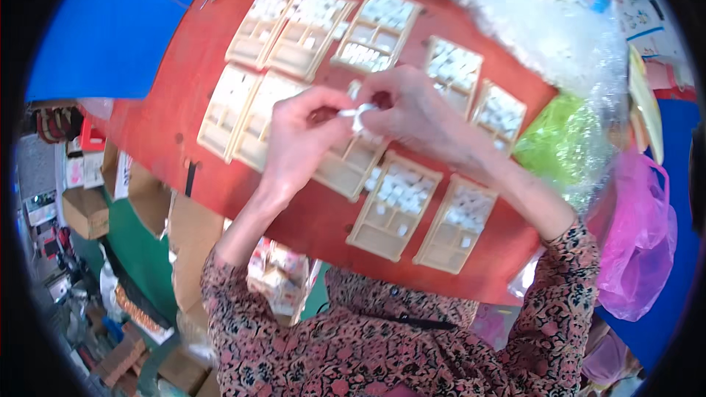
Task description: Organizing and placing small white plastic cubes into wooden compartment trays.
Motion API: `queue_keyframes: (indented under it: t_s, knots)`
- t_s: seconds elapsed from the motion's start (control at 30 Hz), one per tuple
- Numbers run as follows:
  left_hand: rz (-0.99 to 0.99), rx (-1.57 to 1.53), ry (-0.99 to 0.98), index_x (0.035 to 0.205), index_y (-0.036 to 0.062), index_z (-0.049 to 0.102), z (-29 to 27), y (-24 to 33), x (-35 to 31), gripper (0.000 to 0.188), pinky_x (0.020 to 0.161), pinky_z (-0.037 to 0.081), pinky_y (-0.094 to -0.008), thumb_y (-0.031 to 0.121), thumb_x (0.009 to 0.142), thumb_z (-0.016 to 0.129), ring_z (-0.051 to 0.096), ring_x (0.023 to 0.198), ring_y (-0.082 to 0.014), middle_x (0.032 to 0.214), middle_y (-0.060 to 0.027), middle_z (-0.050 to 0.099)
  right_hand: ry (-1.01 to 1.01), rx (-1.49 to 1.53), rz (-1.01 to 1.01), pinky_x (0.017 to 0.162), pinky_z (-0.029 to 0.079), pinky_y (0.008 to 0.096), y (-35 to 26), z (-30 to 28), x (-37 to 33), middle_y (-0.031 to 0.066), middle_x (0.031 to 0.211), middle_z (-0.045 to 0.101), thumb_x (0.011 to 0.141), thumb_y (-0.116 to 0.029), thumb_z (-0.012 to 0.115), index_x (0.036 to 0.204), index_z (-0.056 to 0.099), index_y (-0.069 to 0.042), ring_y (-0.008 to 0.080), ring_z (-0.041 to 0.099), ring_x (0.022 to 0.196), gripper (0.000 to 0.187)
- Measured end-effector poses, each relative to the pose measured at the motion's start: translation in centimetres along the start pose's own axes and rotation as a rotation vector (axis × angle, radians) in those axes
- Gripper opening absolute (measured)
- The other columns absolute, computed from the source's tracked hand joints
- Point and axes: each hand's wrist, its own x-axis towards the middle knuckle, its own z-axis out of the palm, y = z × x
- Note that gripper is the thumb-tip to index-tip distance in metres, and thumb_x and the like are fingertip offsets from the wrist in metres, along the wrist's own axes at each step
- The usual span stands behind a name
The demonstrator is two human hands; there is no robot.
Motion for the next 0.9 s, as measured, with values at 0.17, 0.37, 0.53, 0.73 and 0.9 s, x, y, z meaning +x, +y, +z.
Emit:
queue_keyframes:
  t_s: [0.17,0.37,0.53,0.73,0.9]
  knots:
    - [0.02,-0.19,0.024,0.093,-0.0033,0.065,0.6,2.0,0.5,0.014,0.061,0.046,-0.0181,-0.005,0.08,0.065,0.058,0.069,-0.0048,0.078,-0.0023,0.064,0.011,0.215,0.046,0.052,0.045,0.0218,-0.7,-1.0,0.6,0.0042,0.068,0.062,0.077,-0.007,0.063,0.085,0.066,0.004,0.008,0.058,0.061,0.014]
    - [0.221,0.044,0.005,0.092,-0.004,0.067,4.4,8.4,3.9,0.014,0.061,0.045,-0.0189,0.003,0.08,0.067,0.059,0.069,-0.0054,0.078,-0.0036,0.066,0.157,0.23,-0.023,0.056,0.049,0.022,-2.9,-7.7,0.0,0.0053,0.074,0.066,0.079,-0.007,0.066,0.087,0.067,0.002,0.0087,0.061,0.065,0.012]
    - [0.628,0.155,-0.171,0.092,-0.0051,0.068,10.7,13.0,13.1,0.025,0.061,0.047,-0.0268,0.018,0.082,0.066,0.061,0.067,-0.0146,0.075,-0.0096,0.067,0.592,-0.145,-0.148,0.062,0.051,0.0232,-3.1,-16.9,-0.4,0.0054,0.078,0.067,0.081,-0.01,0.064,0.094,0.067,0.001,0.0098,0.062,0.068,0.017]
    - [1.023,0.396,-0.197,0.096,-0.0054,0.065,14.0,11.9,21.6,0.025,0.069,0.048,-0.0354,0.013,0.084,0.053,0.063,0.075,-0.0268,0.082,-0.0214,0.066,0.781,-0.831,-0.017,0.087,0.047,0.0301,6.7,-28.0,-1.2,0.0135,0.11,0.066,0.087,-0.023,0.06,0.118,0.06,0.006,0.0185,0.062,0.098,0.042]
    - [0.757,0.645,-0.294,0.104,-0.0062,0.063,5.0,8.5,12.1,0.027,0.073,0.049,-0.0339,0.015,0.089,0.059,0.063,0.08,-0.0291,0.088,-0.0174,0.066,0.759,-0.56,0.013,0.086,0.048,0.0292,6.8,-23.9,-1.7,0.014,0.111,0.067,0.089,-0.021,0.059,0.117,0.062,0.002,0.018,0.064,0.097,0.036]
